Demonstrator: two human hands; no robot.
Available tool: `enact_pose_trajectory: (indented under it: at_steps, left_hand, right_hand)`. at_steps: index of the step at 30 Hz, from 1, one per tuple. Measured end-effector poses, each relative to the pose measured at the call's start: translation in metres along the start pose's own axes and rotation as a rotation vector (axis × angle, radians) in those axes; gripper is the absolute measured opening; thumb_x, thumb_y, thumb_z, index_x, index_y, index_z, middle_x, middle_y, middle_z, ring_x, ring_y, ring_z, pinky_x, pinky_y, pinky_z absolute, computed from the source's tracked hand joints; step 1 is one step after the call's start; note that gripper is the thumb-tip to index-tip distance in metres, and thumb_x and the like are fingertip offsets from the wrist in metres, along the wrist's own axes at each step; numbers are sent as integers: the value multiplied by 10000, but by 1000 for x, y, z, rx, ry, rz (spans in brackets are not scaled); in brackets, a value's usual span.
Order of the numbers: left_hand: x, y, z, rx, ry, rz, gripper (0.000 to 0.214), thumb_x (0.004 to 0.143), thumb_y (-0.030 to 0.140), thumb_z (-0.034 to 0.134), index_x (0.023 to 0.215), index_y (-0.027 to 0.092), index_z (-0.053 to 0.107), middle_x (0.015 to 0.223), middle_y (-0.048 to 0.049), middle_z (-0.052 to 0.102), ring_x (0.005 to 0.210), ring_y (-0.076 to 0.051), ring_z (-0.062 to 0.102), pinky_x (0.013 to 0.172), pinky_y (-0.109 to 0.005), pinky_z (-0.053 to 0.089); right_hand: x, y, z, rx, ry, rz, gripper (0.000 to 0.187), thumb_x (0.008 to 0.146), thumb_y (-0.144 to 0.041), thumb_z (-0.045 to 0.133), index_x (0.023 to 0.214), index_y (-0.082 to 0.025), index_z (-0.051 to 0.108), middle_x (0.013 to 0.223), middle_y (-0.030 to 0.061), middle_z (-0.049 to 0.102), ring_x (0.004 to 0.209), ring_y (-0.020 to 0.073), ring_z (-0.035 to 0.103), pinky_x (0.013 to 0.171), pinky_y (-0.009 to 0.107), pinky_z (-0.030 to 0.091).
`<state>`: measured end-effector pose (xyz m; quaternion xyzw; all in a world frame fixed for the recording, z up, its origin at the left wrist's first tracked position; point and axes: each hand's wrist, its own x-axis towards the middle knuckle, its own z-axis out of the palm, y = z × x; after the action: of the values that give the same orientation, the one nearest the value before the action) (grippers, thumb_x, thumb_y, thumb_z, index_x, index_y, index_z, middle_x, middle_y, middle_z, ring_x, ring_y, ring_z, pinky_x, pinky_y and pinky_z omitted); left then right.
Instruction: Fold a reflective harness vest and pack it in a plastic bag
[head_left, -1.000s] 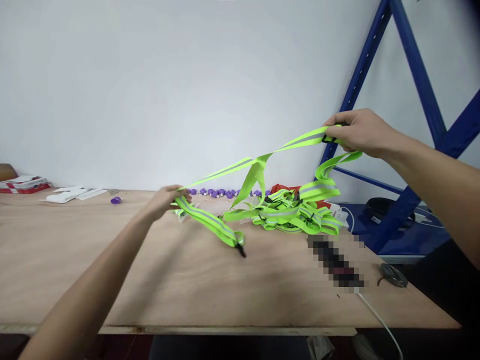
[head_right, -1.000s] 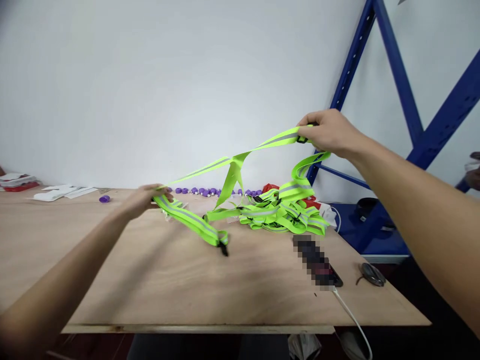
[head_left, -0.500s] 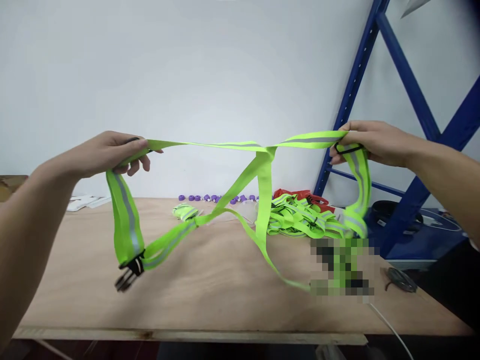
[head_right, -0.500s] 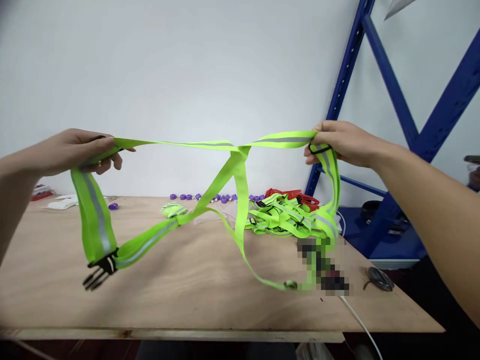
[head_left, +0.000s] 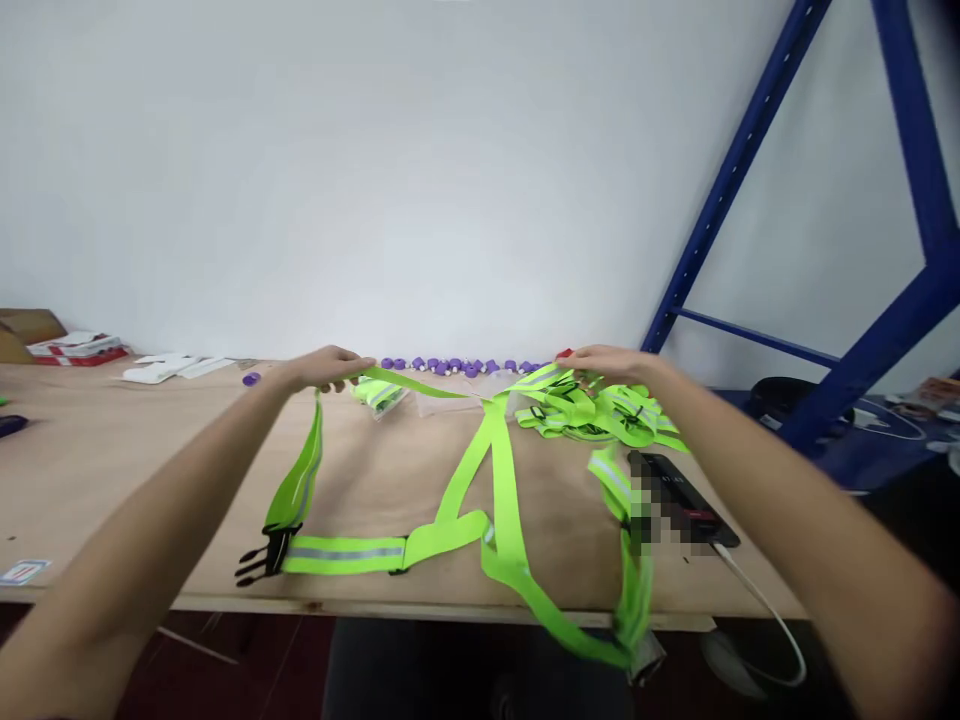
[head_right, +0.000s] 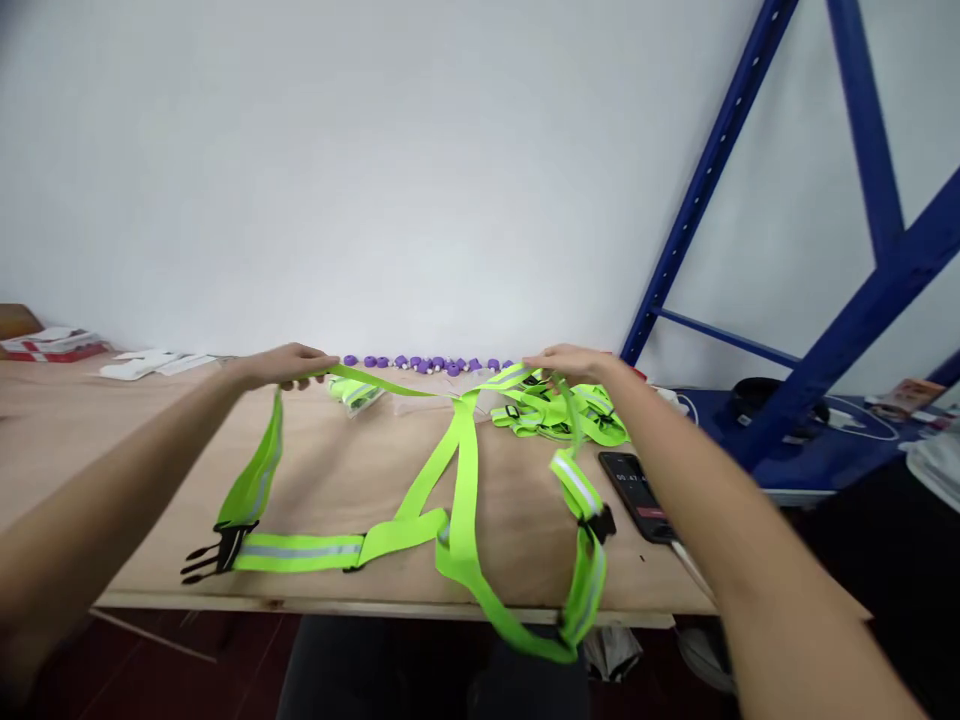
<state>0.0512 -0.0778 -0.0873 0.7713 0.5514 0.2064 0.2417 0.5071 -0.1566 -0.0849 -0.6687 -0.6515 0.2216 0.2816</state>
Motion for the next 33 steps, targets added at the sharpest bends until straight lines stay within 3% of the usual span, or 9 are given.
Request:
enact_pose_trajectory:
  at_steps: [3,6,9,13,18,23,27,30,33]
  left_hand:
    - [6,-29,45,53,80,16,616,715,618,711,1125,159,706,1158,-187,718,1004,-367,689,787,-378,562]
    - [-32,-57,83,111,119,105,615,841,587,605,1295,173,630,1403,-166,592,1306,-384,529,1073,-471,435]
    - [-93,-72,129,255,77,406,489,1000,509,392,1381,270,583,1433,-54,588,1303,-292,562,1091,-416,454]
    - [-148,-79,173,392,-90,594,588,993,487,493,1549,367,345,1557,9,429,1407,-258,457,1110,-379,456]
    - [-150,-111,163,477,-87,637,635,975,450,524,1553,429,263,1557,35,400,1388,-266,473,1083,-404,483]
    - [-149,-154,140,495,-28,616,601,957,337,442,1521,485,299,1535,72,427,1373,-263,488,1080,-426,485]
    - [-147,-179,131,505,-17,578,641,911,317,448,1491,552,311,1510,100,460,1366,-284,496,1108,-489,447]
    - [-146,-164,133,523,68,576,656,909,303,437,1478,596,294,1491,126,485,1320,-291,551,1112,-534,432]
    - [-153,-101,161,487,187,639,681,927,305,471,1558,447,259,1535,38,456,1343,-302,529,1152,-524,388]
  right_hand:
    - [-2,31,37,-87,85,-15,302,793,-464,734,872,-180,670,1018,124,718,939,271,664,848,351,526]
    - [-46,72,48,-120,170,-31,272,894,-387,561,1065,-201,661,1214,115,682,1103,287,638,985,398,481]
    - [-104,118,57,-270,99,-78,377,855,-216,461,1165,-209,677,1223,93,693,1136,289,635,995,420,488]
    - [-146,158,79,-502,-108,-91,801,660,-19,438,1426,-222,549,1444,61,568,1321,287,516,1086,424,426]
    - [-151,167,79,-566,-133,-92,660,753,-84,508,1397,-206,589,1316,123,641,1153,313,585,1018,457,450]
    - [-169,174,45,-207,-124,-31,455,829,-398,637,1245,-227,702,1170,101,676,1038,289,638,934,428,516]
    - [-182,180,17,35,33,54,445,784,-536,697,1090,-218,759,1263,112,657,1049,295,661,860,398,572]
    - [-184,171,6,168,146,95,533,761,-509,733,1206,-219,691,1253,112,673,1027,287,685,845,401,593]
    - [-180,149,9,186,246,90,618,760,-419,724,1326,-216,578,1147,104,713,1009,271,702,817,371,604]
